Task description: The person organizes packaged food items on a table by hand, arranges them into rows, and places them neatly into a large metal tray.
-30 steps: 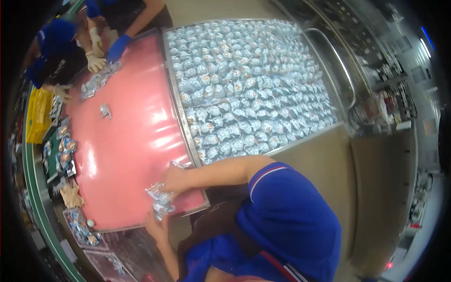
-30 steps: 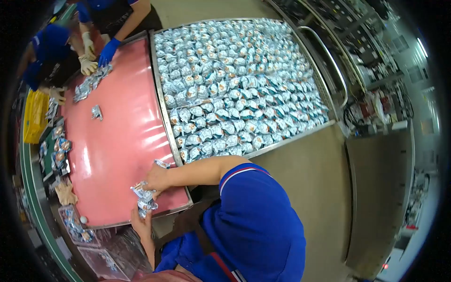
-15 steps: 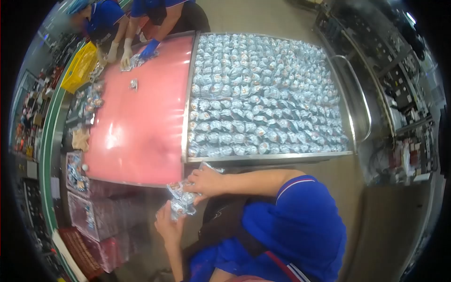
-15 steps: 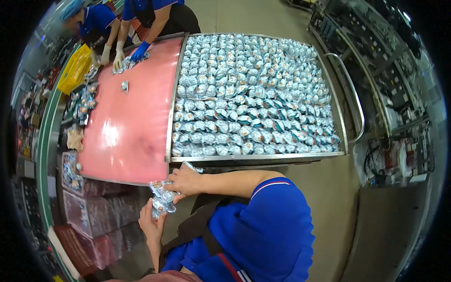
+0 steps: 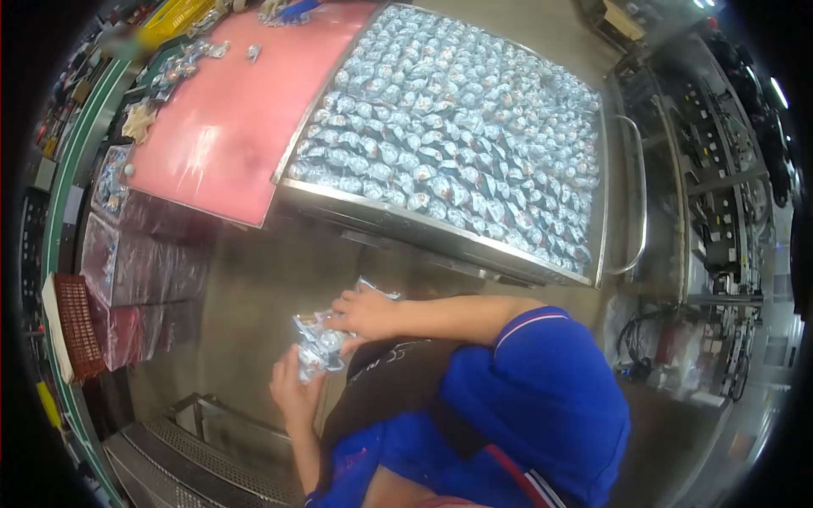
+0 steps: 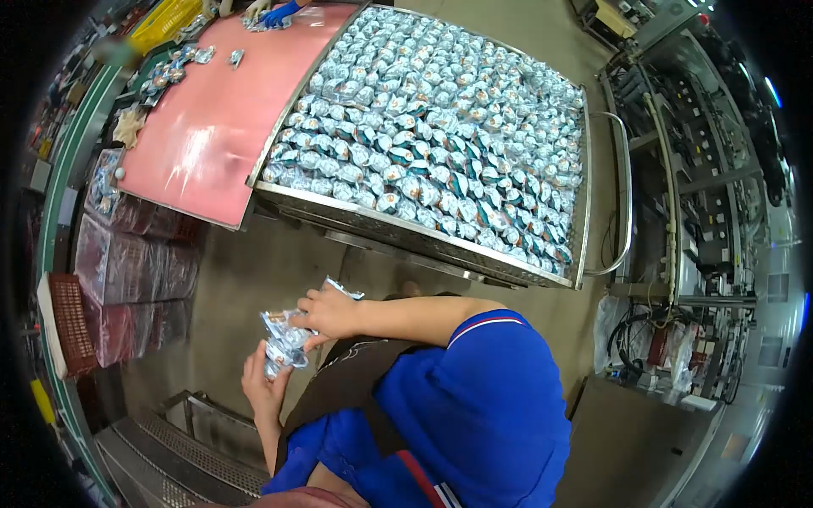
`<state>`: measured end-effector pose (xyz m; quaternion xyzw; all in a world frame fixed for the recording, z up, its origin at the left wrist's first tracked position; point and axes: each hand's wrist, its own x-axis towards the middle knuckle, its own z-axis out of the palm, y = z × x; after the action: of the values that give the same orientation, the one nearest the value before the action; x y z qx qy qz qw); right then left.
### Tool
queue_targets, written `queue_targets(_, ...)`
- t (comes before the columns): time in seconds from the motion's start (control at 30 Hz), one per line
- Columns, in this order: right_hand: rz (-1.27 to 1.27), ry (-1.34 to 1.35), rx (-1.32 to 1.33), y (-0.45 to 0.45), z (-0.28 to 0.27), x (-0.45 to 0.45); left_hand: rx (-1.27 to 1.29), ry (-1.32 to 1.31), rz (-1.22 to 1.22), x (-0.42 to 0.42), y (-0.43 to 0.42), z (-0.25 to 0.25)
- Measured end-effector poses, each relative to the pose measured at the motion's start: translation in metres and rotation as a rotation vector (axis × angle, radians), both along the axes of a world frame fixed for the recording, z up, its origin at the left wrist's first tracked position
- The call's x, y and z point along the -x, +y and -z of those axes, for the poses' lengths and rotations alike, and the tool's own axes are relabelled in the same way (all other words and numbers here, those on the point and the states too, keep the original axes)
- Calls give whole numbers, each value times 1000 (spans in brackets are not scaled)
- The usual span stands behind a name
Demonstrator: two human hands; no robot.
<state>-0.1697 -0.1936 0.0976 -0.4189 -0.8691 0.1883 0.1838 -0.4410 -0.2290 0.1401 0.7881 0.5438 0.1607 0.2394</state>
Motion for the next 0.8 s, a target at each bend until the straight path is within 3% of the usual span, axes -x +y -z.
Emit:
queue_targets(0.03, -9, -42, 83, -2, -12, -9, -55, 22, 3, -7, -4, 0)
queue_targets(0.2, 200, 53, -14, -45, -26, -101, -107, -67, 139, -101, -5, -20)
queue_targets(0.4, 688, 159, -130, -173, -3, -289, -179, -76, 581, -327, -14, -21)
queue_targets(0.6, 1081, 179, -215, -275, 18, -420, -130, -416, 902, -524, -41, 43)
queue_targets(0.7, 1189, 12, -256, -299, 43, -451, -117, -407, 966, -572, -51, 77)
queue_targets(0.8, 1132, -175, -175, -302, 60, -454, -31, -31, 1067, -576, -45, 102)
